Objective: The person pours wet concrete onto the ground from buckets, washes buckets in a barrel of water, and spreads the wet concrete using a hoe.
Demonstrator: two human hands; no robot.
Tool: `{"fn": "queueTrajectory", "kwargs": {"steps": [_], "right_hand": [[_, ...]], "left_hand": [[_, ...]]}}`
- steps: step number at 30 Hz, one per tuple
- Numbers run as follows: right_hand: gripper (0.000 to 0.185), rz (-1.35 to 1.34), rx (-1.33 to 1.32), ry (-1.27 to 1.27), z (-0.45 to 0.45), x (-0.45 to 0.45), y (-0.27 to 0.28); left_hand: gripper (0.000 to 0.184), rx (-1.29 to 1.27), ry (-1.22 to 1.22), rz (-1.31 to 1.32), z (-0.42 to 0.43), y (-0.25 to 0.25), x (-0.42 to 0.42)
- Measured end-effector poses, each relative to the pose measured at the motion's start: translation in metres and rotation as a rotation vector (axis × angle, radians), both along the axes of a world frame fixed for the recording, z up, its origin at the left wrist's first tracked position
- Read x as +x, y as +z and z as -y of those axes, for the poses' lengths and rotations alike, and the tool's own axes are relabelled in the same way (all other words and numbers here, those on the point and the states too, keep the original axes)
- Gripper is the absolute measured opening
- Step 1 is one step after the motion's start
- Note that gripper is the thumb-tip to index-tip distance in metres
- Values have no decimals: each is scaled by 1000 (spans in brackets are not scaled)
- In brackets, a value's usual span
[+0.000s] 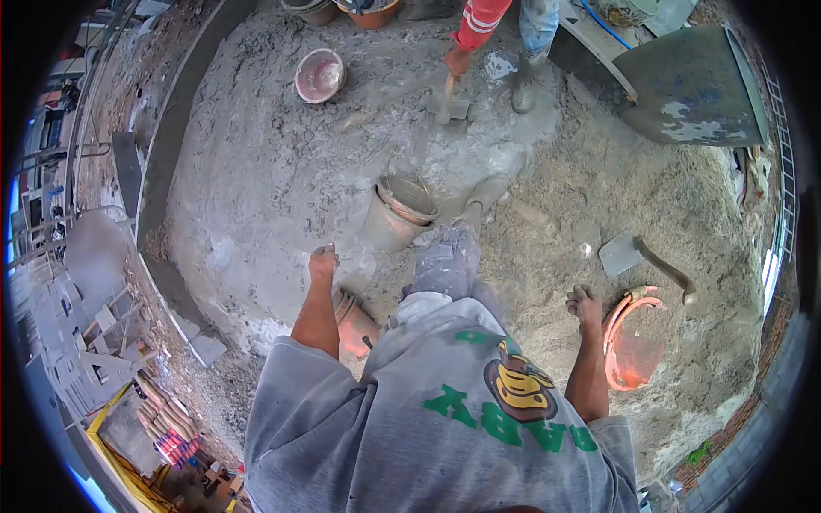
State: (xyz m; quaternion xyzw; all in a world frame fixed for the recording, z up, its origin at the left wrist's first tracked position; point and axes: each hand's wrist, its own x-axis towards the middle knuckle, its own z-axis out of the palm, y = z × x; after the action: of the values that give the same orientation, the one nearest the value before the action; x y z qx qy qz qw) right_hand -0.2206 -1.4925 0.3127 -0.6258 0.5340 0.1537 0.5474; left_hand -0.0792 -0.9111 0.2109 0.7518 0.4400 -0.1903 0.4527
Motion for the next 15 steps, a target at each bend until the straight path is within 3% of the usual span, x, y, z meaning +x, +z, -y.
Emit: {"fn": "queueTrajectory", "kwargs": {"steps": [1, 3, 4, 5, 8, 11, 13, 15], "right_hand": [[15, -41, 33, 21, -12, -15, -8], [18, -168, 125, 35, -30, -51, -26], [17, -243, 151, 19, -38, -69, -31], [16, -313, 172, 5, -47, -82, -34], [18, -399, 137, 59, -64, -109, -40], [18, -380, 129, 55, -75, -116, -61], [18, -378, 115, 28, -86, -103, -74], [17, -344, 119, 42, -97, -100, -107]], "left_hand": [[36, 50, -44, -182, -18, -15, -30], [42, 220, -291, -282, -72, -100, -109], [43, 236, -362, -355, -49, -67, -104], [43, 249, -432, -424, -5, -20, -89], [40, 231, -573, -320, 54, -28, -60], [42, 266, -724, -76, 86, -111, -25], [40, 473, -772, -32, 119, -128, 31], [45, 422, -802, -231, 131, -165, 94]]}}
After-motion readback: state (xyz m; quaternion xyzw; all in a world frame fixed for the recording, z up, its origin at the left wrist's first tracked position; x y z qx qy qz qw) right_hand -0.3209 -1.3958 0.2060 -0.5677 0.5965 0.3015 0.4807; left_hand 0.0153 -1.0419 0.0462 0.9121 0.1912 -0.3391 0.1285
